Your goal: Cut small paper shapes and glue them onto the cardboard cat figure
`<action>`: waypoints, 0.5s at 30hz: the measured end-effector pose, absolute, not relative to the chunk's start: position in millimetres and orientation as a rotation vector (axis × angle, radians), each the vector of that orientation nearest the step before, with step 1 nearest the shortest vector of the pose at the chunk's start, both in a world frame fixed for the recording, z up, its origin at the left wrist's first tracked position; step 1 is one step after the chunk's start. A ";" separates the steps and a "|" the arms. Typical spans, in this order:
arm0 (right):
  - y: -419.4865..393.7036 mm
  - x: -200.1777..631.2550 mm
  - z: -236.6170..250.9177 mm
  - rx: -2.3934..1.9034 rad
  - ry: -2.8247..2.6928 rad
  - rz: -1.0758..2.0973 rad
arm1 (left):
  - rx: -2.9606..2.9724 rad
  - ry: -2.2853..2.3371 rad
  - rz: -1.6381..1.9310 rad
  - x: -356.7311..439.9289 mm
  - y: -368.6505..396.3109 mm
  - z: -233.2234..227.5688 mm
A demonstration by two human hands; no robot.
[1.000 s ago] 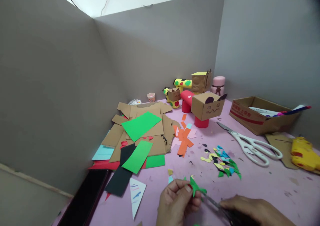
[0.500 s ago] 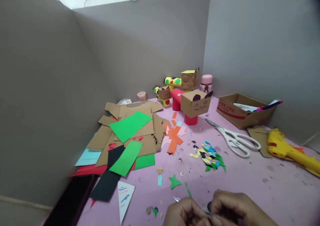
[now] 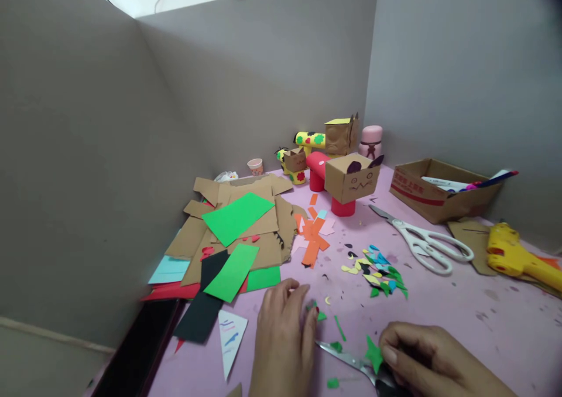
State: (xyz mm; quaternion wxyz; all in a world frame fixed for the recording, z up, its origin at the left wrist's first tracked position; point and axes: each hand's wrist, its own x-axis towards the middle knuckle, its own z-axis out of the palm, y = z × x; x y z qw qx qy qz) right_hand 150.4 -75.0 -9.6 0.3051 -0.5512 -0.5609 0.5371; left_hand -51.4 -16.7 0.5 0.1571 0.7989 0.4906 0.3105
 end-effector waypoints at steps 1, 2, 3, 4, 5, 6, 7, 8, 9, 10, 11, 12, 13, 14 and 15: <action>-74.7 150.3 -9.0 -1.492 -1.532 1.356 | 2.350 1.452 0.808 -52.2 -14.7 -0.7; -74.7 150.6 -9.2 -1.521 -1.578 1.284 | 2.387 1.488 0.724 -52.3 -13.5 -1.8; -74.9 151.3 -9.9 -1.544 -1.613 1.211 | 2.406 1.513 0.657 -51.8 -13.1 -2.6; -75.2 152.2 -11.1 -1.562 -1.634 1.152 | 2.415 1.525 0.618 -51.1 -13.1 -2.7; -75.6 153.2 -12.5 -1.572 -1.641 1.116 | 2.421 1.525 0.601 -50.4 -13.2 -2.2; -75.8 153.9 -13.9 -1.575 -1.633 1.097 | 2.426 1.518 0.603 -49.8 -13.4 -1.3; -76.0 154.3 -15.1 -1.571 -1.613 1.097 | 2.427 1.512 0.621 -49.3 -13.5 -0.2; -75.8 154.3 -16.1 -1.561 -1.581 1.113 | 2.419 1.496 0.649 -49.0 -13.6 0.8; -75.4 153.9 -16.9 -1.544 -1.541 1.141 | 2.392 1.469 0.682 -48.7 -13.8 1.4; -74.6 153.3 -17.4 -1.522 -1.501 1.174 | 2.336 1.433 0.720 -48.1 -14.2 1.4; -73.6 152.7 -17.9 -1.499 -1.464 1.207 | 2.246 1.392 0.755 -47.2 -14.9 0.9; -72.4 152.3 -18.4 -1.480 -1.433 1.239 | 2.129 1.349 0.779 -45.8 -16.0 0.1; -71.3 152.1 -18.9 -1.469 -1.416 1.259 | 1.998 1.303 0.786 -43.9 -17.6 -1.1; -70.4 152.2 -19.5 -1.471 -1.415 1.257 | 1.870 1.258 0.780 -41.7 -19.4 -2.5; -69.9 152.6 -19.9 -1.484 -1.425 1.228 | 1.759 1.219 0.765 -39.3 -21.6 -3.8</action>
